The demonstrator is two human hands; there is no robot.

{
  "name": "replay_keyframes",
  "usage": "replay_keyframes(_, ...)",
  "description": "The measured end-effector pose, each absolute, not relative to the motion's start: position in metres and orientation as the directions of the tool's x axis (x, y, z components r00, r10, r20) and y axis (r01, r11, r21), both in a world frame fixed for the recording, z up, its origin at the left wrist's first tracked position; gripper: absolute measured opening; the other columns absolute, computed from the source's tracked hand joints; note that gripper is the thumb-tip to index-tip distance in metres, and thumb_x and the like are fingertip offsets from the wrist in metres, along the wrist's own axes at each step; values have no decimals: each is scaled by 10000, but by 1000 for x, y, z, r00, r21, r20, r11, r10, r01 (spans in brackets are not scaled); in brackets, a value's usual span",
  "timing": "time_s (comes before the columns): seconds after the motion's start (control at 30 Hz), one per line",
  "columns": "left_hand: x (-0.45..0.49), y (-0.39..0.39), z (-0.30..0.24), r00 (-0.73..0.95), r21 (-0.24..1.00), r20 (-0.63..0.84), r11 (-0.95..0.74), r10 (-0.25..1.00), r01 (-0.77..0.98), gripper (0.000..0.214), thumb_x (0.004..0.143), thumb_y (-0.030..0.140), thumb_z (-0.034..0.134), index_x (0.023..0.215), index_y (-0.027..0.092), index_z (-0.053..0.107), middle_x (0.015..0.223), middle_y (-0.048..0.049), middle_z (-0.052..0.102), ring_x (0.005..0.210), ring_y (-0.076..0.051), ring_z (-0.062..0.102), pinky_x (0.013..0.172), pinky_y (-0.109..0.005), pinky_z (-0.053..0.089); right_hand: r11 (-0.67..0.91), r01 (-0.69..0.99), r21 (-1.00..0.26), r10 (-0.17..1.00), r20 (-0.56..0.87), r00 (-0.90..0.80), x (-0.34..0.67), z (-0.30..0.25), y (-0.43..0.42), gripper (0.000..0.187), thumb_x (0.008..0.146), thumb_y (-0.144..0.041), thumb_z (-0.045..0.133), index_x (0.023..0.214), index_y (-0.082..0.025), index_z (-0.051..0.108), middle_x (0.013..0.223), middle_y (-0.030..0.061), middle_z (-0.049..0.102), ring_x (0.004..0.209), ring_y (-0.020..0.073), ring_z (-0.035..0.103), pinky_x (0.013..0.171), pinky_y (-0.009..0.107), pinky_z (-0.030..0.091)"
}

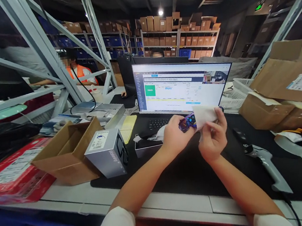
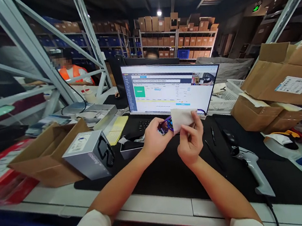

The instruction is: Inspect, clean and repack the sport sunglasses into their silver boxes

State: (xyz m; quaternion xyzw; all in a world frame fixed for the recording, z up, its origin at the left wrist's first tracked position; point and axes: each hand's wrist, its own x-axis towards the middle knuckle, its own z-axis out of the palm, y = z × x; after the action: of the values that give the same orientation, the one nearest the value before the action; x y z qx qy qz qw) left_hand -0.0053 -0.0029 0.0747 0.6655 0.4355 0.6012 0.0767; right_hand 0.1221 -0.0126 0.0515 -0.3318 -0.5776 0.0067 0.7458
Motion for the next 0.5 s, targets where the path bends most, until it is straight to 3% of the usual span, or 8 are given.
replay_keyframes(0.03, -3, -3, 73, -116, 628, 739, -616, 664, 475, 193, 724, 222, 744, 829, 200, 583, 766, 25, 628, 693, -131, 590, 652, -252, 476, 793, 347, -500, 373, 850, 372, 121, 55, -12, 98, 949, -366, 563, 982, -275, 572, 1477, 110, 457, 1465, 345, 409, 1182, 637, 311)
replay_keyframes(0.1, 0, -3, 69, -154, 610, 773, -654, 616, 448, 181, 715, 213, 723, 820, 203, 575, 741, 32, 610, 672, -126, 574, 648, -252, 476, 821, 276, -499, 351, 824, 446, 120, 60, -11, 167, 904, -336, 627, 955, -279, 479, 1343, 105, 508, 1367, 315, 502, 1135, 588, 378)
replay_keyframes(0.2, 0, -1, 66, -170, 554, 825, -712, 539, 432, 163, 733, 206, 681, 873, 204, 597, 772, 21, 639, 709, -133, 606, 693, -263, 512, 780, 164, -604, 467, 735, 492, 119, 66, -11, 312, 861, -398, 665, 1002, -283, 411, 1188, 91, 550, 1198, 269, 594, 1034, 484, 477)
replay_keyframes(0.37, -4, 2, 67, -186, 536, 839, -720, 511, 440, 194, 739, 191, 666, 928, 202, 623, 806, 13, 675, 731, -136, 637, 715, -264, 542, 557, -94, -825, 791, 492, 363, 120, 69, -16, 410, 799, -535, 723, 1033, -261, 528, 999, 56, 653, 936, 235, 670, 865, 386, 546)
replay_keyframes(0.5, -5, 3, 68, -169, 496, 864, -746, 474, 444, 198, 741, 173, 669, 935, 196, 638, 833, 0, 697, 761, -140, 663, 726, -260, 554, 417, -213, -884, 906, 387, 172, 119, 65, -18, 426, 767, -573, 782, 981, -228, 653, 1009, 74, 738, 991, 269, 706, 914, 419, 560)
